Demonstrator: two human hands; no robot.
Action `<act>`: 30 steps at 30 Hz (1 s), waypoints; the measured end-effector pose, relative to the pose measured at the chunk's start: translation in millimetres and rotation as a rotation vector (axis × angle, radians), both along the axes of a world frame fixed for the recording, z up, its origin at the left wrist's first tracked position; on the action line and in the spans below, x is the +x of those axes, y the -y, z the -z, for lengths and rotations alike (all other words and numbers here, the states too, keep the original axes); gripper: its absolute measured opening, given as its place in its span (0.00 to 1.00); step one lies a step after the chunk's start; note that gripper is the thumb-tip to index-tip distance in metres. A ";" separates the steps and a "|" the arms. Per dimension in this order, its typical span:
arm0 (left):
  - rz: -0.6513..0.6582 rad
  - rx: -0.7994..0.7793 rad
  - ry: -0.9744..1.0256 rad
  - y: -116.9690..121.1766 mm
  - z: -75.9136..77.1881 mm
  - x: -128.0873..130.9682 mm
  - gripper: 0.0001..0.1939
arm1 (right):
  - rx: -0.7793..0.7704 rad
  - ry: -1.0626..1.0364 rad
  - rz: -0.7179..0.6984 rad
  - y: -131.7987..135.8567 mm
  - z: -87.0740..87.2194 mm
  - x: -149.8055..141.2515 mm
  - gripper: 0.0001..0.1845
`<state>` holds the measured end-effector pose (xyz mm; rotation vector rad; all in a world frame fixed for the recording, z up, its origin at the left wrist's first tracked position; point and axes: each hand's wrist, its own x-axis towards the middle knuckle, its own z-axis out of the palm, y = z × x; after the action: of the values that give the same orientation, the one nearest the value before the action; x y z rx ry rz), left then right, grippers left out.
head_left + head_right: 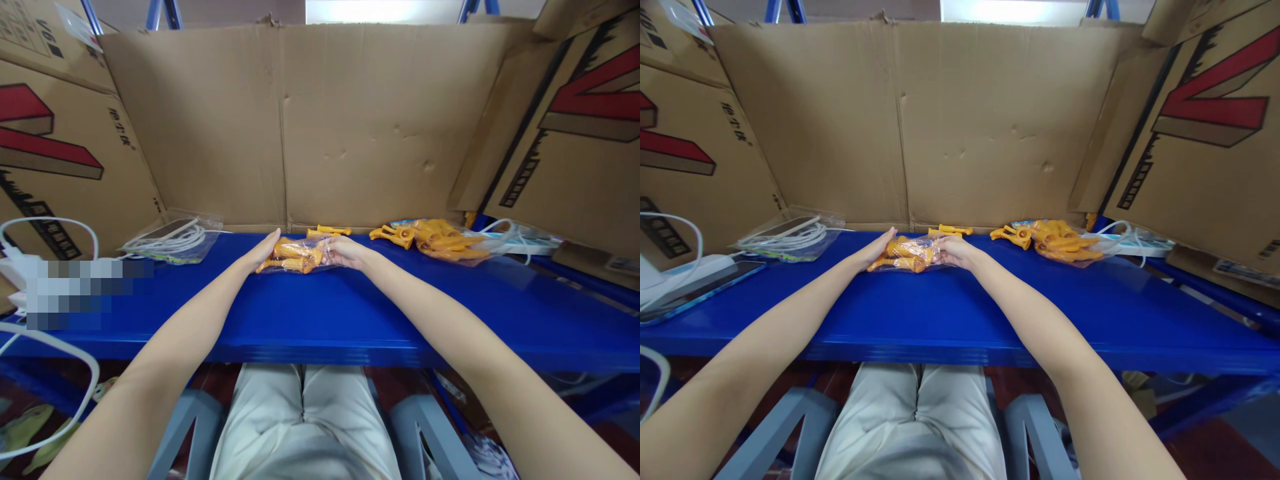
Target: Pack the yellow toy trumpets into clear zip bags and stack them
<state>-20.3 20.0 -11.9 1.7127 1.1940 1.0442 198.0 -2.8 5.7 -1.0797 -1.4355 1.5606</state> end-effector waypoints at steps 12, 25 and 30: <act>-0.149 0.067 -0.175 -10.1 2.1 -10.4 0.29 | 0.126 0.170 0.061 4.9 10.0 -5.9 0.10; -0.323 0.150 -0.281 -22.1 9.3 -6.8 0.26 | 0.358 0.342 0.215 0.5 -1.6 -5.2 0.23; -0.230 0.274 -0.487 -20.4 5.7 -15.2 0.21 | 0.534 0.515 0.139 -3.5 -0.1 5.2 0.07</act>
<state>-35.5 40.5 -17.6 2.1642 1.6442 0.9868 203.2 0.7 5.8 -1.2545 -1.9221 0.7452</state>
